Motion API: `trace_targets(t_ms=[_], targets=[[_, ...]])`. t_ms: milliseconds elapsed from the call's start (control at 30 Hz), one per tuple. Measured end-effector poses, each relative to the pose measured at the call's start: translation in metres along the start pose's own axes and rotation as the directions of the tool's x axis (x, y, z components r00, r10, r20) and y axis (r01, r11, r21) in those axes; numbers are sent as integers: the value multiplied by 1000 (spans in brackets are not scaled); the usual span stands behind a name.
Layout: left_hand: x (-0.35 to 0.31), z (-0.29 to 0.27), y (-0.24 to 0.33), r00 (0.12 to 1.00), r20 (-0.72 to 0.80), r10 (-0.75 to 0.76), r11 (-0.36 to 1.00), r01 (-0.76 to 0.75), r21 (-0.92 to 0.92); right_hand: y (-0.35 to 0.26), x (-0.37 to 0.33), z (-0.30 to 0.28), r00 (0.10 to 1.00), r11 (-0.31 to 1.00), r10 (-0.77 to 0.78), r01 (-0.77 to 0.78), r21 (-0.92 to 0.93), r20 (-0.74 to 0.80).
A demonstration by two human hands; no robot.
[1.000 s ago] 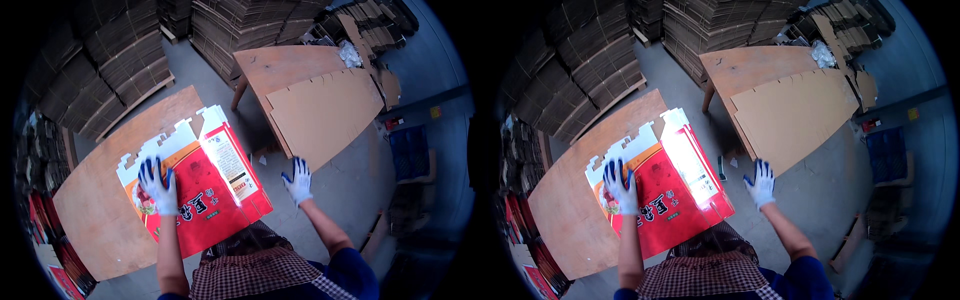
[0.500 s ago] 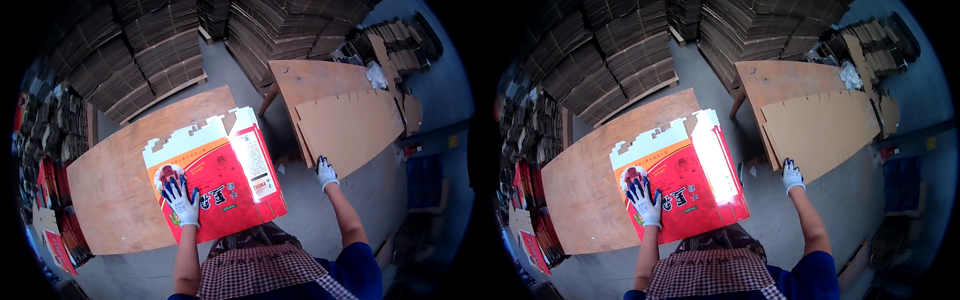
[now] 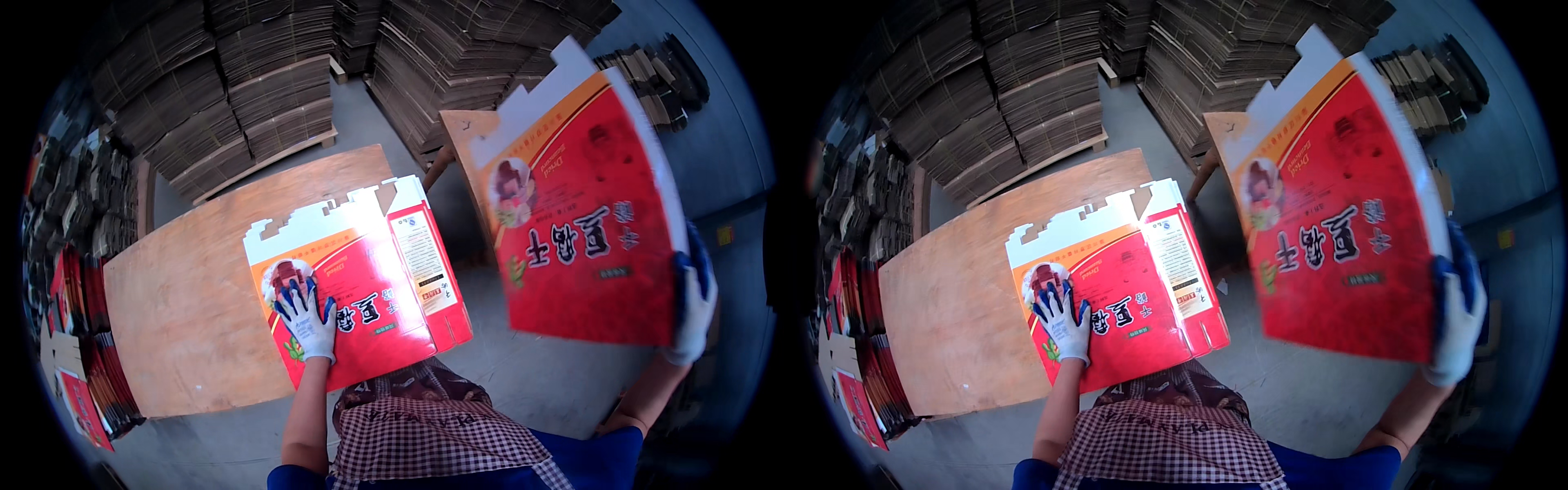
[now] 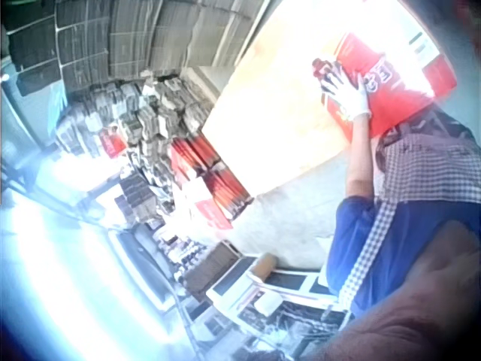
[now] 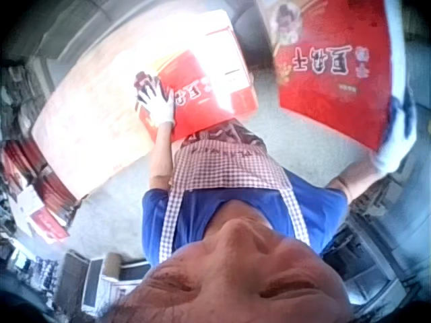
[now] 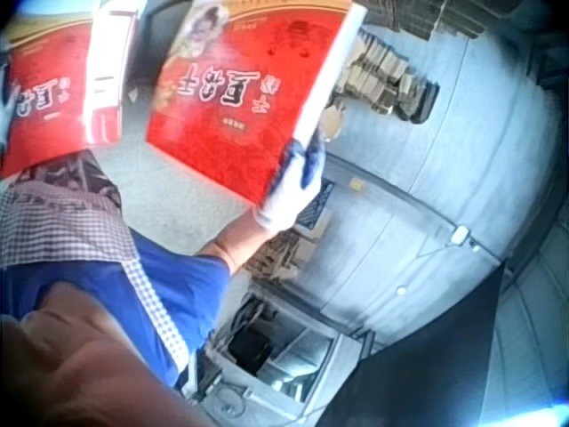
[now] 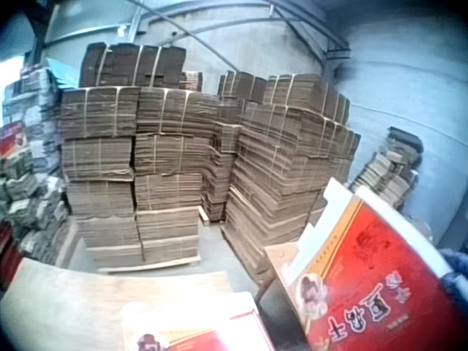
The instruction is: The person applies glue to a cardboard sheet and then repeatedly places printed cardboard pieces onto it, pressing them down to adhere. The person continues stacking and aligning these pieces on the work surface.
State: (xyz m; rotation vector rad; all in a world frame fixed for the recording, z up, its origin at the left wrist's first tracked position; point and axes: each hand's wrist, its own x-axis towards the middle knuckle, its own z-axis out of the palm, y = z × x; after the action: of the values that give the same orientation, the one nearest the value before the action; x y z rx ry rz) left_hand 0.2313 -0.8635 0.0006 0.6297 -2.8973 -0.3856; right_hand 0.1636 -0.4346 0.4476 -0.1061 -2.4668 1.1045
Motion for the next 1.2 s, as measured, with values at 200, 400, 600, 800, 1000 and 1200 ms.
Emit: trace_targets(t_ms=[200,400,600,800,1000,1200], targets=[[2,3,-24,999,-3,33,858,-30,-513,14,-26,37,974,974,-66,16,225,217],[-9,21,-56,937,325,-125,-405,251,-879,166,-127,222,737,677,274,-604,420,618],[-3,-19,-72,948,312,-64,-336,274,-901,251,-191,289,666,741,273,-606,289,695],[14,-21,-80,985,-152,-84,949,32,-313,186,-207,303,598,878,459,-419,-232,656],[36,-12,75,942,93,322,901,-274,-336,183,-197,296,681,923,322,-72,-378,657],[37,17,119,939,100,328,937,-310,-161,262,-107,268,983,914,-44,112,-391,180]])
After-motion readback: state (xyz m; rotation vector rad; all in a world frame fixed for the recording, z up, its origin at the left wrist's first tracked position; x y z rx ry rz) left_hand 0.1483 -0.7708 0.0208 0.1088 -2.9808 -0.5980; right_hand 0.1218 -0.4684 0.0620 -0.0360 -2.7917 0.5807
